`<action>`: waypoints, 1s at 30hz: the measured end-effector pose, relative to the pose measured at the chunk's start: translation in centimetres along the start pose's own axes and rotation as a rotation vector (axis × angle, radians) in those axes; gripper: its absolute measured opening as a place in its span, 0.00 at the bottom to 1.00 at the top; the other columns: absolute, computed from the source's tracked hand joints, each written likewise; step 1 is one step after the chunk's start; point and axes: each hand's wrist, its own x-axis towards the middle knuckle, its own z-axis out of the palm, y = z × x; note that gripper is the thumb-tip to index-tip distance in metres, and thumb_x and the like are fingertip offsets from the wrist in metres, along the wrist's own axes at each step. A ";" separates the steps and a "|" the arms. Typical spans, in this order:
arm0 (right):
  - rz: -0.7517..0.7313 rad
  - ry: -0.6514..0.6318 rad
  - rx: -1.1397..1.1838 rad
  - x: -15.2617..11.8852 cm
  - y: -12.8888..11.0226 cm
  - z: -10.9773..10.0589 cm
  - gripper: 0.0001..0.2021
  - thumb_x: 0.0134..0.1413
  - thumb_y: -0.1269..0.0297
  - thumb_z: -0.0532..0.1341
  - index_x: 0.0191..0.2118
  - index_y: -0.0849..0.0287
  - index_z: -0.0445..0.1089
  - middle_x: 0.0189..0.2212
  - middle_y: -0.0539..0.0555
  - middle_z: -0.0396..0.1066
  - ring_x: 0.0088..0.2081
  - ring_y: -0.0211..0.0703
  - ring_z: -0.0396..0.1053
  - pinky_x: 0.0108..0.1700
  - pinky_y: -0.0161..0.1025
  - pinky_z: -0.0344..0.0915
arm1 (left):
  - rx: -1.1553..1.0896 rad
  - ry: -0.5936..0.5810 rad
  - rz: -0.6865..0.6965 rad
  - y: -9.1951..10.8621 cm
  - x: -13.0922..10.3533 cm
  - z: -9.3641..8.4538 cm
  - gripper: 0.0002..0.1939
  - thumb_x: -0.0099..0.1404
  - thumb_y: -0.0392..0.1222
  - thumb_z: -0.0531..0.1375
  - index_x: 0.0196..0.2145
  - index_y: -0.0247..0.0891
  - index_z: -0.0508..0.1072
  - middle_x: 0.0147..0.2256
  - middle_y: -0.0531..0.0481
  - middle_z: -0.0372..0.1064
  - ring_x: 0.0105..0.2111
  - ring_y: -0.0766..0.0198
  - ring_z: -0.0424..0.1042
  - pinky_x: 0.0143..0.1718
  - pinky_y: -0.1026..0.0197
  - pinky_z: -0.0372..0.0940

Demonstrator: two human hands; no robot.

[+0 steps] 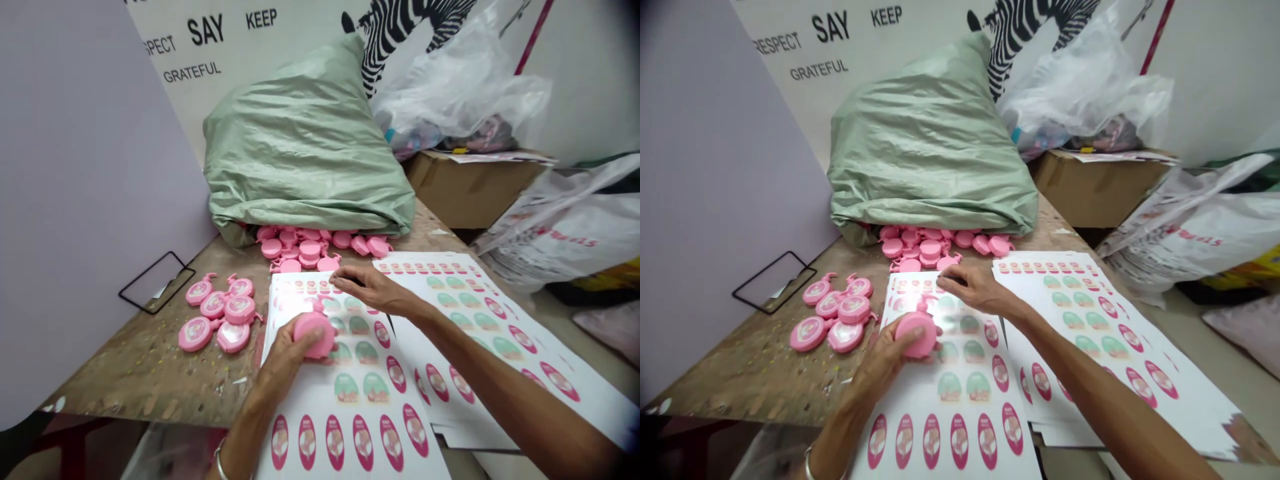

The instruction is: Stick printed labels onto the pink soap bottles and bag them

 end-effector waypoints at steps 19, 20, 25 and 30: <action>0.134 0.348 -0.418 0.5 4.3 9.1 0.06 0.58 0.65 0.55 0.30 0.57 0.66 0.28 0.53 0.72 0.32 0.44 0.65 0.38 0.40 0.55 | 0.033 0.319 0.144 -2.2 3.2 -2.9 0.26 0.57 0.56 0.65 0.45 0.32 0.73 0.38 0.40 0.75 0.33 0.54 0.79 0.31 0.59 0.74; 0.146 0.354 -0.415 0.7 4.4 9.1 0.06 0.56 0.64 0.57 0.29 0.57 0.65 0.28 0.53 0.72 0.31 0.44 0.65 0.37 0.39 0.55 | 0.034 0.310 0.143 -2.2 3.2 -2.9 0.26 0.57 0.56 0.65 0.45 0.32 0.73 0.39 0.40 0.74 0.33 0.54 0.79 0.30 0.59 0.74; 0.172 0.395 -0.417 1.3 4.2 9.1 0.08 0.53 0.59 0.60 0.28 0.56 0.65 0.24 0.53 0.69 0.29 0.45 0.64 0.36 0.40 0.55 | 0.056 0.300 0.146 -2.0 3.0 -2.8 0.26 0.58 0.57 0.64 0.45 0.32 0.71 0.40 0.40 0.74 0.32 0.55 0.79 0.30 0.60 0.75; 0.011 0.479 -0.339 1.2 3.5 9.0 0.12 0.54 0.54 0.60 0.26 0.56 0.64 0.25 0.54 0.70 0.30 0.44 0.64 0.40 0.43 0.58 | -0.036 0.305 0.155 -2.0 2.7 -2.7 0.25 0.58 0.56 0.64 0.43 0.32 0.72 0.37 0.41 0.74 0.33 0.56 0.78 0.33 0.57 0.75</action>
